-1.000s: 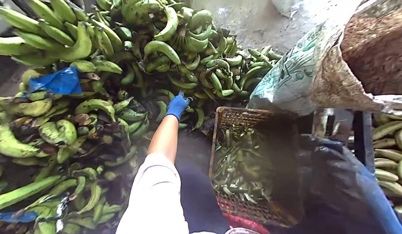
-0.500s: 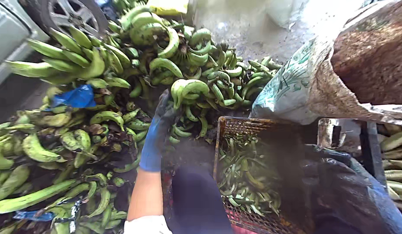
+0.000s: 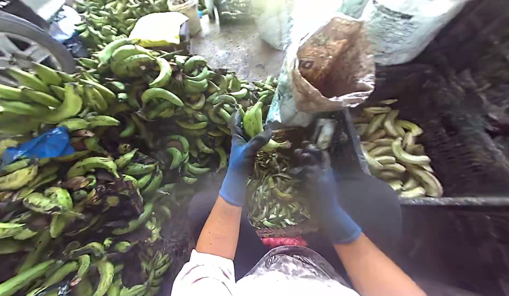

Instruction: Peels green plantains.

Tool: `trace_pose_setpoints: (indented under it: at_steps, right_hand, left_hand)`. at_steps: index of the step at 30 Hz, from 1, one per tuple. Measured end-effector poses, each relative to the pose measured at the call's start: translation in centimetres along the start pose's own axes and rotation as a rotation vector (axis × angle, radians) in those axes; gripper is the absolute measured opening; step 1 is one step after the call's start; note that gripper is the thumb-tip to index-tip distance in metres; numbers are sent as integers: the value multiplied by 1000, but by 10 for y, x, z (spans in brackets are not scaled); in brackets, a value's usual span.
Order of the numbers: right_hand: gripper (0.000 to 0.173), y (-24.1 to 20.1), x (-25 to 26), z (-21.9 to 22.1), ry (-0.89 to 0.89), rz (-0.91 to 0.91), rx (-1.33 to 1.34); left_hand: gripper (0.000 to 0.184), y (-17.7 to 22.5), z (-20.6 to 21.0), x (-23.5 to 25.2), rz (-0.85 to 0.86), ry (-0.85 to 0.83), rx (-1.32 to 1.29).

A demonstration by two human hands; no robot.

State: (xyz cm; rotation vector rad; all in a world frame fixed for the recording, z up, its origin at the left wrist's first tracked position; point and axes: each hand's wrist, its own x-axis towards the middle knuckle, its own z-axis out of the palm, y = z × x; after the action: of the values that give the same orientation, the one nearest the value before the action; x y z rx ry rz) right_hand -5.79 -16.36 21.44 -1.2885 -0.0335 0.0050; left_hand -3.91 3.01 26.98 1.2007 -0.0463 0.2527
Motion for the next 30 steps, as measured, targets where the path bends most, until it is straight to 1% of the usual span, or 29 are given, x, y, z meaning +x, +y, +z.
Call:
trace_pose_setpoints:
  at_steps: [1,3,4,5,6,7,9,10,11,12,13,14,15,16,17,18,19,20,21,22,23,24,25,26,27,29,30]
  right_hand:
    - [55,13,-17,-3,9,42,-127]
    - [59,36,-43,-5,-21,238,-273]
    - [57,42,-50,-4,-49,330,-306]
    - [54,38,-55,0,-87,360,-323]
    - [54,25,-58,6,-123,284,-311]
    - [51,4,-60,16,-143,105,-263]
    - [35,-50,-60,33,-172,-336,-127]
    - [30,-75,-57,38,-198,-505,-59]
    - [28,-92,-54,40,-214,-617,-37]
    - [32,-95,-51,38,-221,-654,-96]
    - [35,-82,-49,32,-241,-594,-233]
    - [39,-53,-50,22,-300,-428,-379]
    - [40,-19,-56,10,-399,-149,-515]
    - [42,14,-62,-1,-477,134,-561]
    - [44,34,-63,-6,-498,364,-561]
    - [44,37,-59,-6,-458,510,-534]
    - [43,24,-54,-5,-375,609,-463]
    - [39,4,-49,-4,-270,641,-394]
    - [34,-13,-39,-5,-156,612,-311]
    - [34,-27,-24,-10,-68,534,-225]
    - [34,-38,-10,-14,-19,421,-152]
    - [35,-48,0,-16,2,311,-98]
    - [35,-57,4,-14,15,214,-72]
    - [34,-63,4,-10,4,130,-58]
    - [34,-66,1,-5,-35,62,-75]
    - [37,-60,-13,9,-109,-7,-179]
    - [40,-53,-20,15,-146,-23,-256]
  left_hand:
    - [87,2,5,-6,-2,19,16]
    - [75,8,8,-16,26,23,9]
    - [71,9,9,-18,52,46,7]
    - [71,8,9,-19,76,82,16]
    - [74,4,9,-21,96,116,39]
    - [77,-2,9,-24,110,162,67]
    - [77,-13,13,-36,130,224,120]
    - [77,-18,14,-42,141,238,143]
    - [79,-21,15,-49,150,228,178]
    - [80,-22,16,-53,159,222,198]
    - [80,-20,18,-57,168,227,201]
    - [79,-18,19,-58,182,224,178]
    - [79,-15,19,-61,188,211,134]
    - [82,-13,17,-64,177,192,92]
    - [87,-10,13,-65,144,159,61]
    - [90,-9,7,-59,118,113,20]
    - [94,-9,3,-57,63,95,26]
    - [100,-10,-3,-59,-14,76,106]
    - [106,-11,-7,-60,-104,60,233]
    - [109,-12,-8,-55,-163,32,342]
    - [105,-13,-8,-49,-183,17,406]
    - [94,-15,-6,-44,-168,21,424]
    - [78,-15,-4,-40,-137,50,404]
    - [65,-11,-1,-37,-125,92,350]
    - [57,-5,0,-34,-118,108,264]
    - [48,6,-2,-27,-83,96,123]
    - [45,9,-3,-24,-50,100,104]
